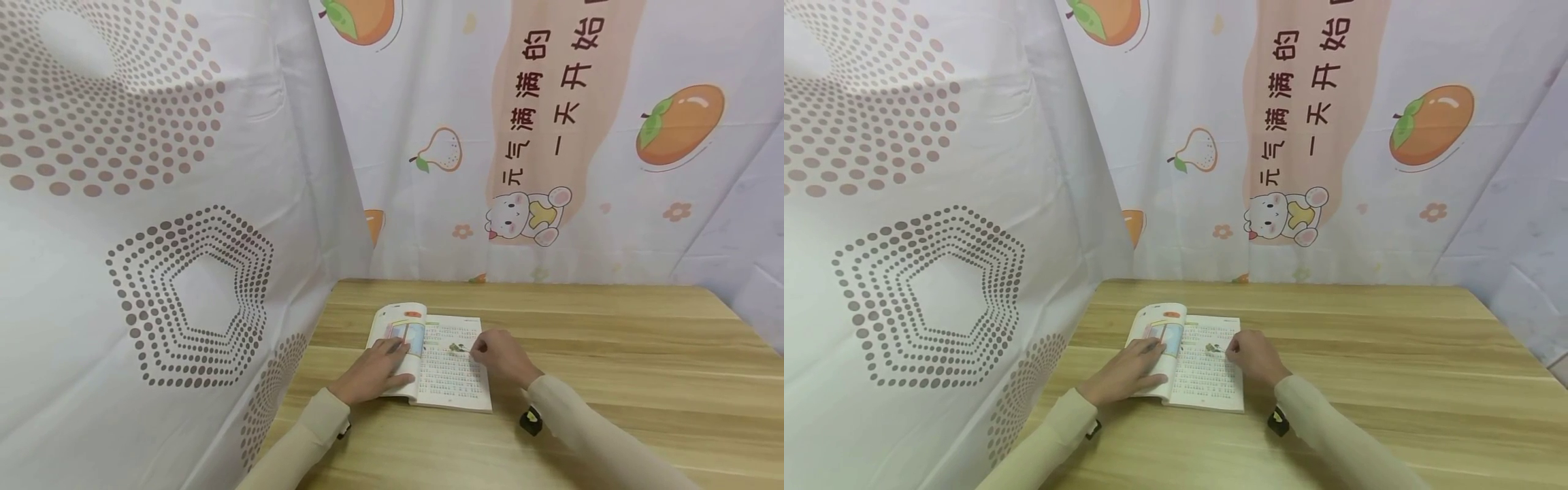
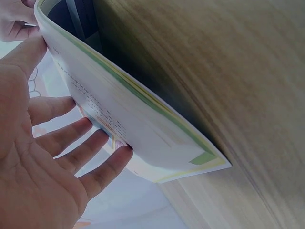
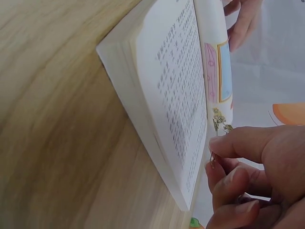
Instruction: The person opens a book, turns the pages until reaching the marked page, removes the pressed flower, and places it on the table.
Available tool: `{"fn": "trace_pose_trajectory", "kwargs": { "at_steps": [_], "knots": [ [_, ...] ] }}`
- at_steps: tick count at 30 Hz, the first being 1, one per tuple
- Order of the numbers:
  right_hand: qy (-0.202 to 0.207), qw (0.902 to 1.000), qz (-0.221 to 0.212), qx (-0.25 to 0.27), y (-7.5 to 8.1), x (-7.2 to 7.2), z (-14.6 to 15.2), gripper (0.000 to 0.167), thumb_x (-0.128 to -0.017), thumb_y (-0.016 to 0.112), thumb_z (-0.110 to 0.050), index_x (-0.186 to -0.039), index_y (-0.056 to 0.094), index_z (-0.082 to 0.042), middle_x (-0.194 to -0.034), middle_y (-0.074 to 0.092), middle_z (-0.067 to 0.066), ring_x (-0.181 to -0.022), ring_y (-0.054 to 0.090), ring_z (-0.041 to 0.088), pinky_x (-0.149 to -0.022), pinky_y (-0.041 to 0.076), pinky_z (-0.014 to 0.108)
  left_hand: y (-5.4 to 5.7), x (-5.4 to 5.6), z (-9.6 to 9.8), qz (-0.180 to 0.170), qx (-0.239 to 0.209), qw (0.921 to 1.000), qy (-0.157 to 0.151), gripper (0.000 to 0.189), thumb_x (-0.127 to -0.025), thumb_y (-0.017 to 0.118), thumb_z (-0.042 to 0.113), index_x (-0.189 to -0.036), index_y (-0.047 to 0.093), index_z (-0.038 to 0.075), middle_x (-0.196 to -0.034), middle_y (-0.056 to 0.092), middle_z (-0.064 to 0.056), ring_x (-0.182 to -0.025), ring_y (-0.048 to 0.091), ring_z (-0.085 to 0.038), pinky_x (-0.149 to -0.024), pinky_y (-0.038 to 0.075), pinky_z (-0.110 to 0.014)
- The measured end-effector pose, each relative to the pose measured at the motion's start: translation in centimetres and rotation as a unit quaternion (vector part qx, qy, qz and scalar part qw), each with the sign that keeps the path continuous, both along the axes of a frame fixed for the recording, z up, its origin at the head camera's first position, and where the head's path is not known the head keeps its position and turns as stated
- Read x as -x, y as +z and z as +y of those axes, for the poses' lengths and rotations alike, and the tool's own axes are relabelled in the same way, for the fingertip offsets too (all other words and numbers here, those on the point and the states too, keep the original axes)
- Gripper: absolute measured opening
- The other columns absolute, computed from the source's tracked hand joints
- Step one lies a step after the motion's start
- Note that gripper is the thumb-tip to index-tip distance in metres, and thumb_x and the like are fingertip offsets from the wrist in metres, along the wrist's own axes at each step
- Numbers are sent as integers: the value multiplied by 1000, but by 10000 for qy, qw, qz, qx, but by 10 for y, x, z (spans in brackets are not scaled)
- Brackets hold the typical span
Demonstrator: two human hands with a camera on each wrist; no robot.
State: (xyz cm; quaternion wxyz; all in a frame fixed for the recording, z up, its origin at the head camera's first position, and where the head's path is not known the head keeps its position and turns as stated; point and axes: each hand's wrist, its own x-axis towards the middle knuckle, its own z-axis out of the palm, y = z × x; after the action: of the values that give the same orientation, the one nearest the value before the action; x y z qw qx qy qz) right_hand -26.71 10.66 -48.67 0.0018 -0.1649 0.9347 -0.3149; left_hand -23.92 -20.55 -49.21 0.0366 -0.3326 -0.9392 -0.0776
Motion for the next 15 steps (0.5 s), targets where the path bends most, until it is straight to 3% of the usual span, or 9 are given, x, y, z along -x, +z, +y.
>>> {"fn": "trace_pose_trajectory", "kwargs": {
  "at_steps": [15],
  "knots": [
    [-175, 9998, -66, -32, 6, -4, 15, 11, -91, 70, -4, -82, 74, -9, -83, 69, -2, -77, 60, 14, -73, 53, 36, 3, -4, 0, -101, 1, 9999, 92, 72, -103, 52, 53, -151, 47, 0, -154, 46, -18, -139, 45, -35, -109, 43, -50]
  ]
}}
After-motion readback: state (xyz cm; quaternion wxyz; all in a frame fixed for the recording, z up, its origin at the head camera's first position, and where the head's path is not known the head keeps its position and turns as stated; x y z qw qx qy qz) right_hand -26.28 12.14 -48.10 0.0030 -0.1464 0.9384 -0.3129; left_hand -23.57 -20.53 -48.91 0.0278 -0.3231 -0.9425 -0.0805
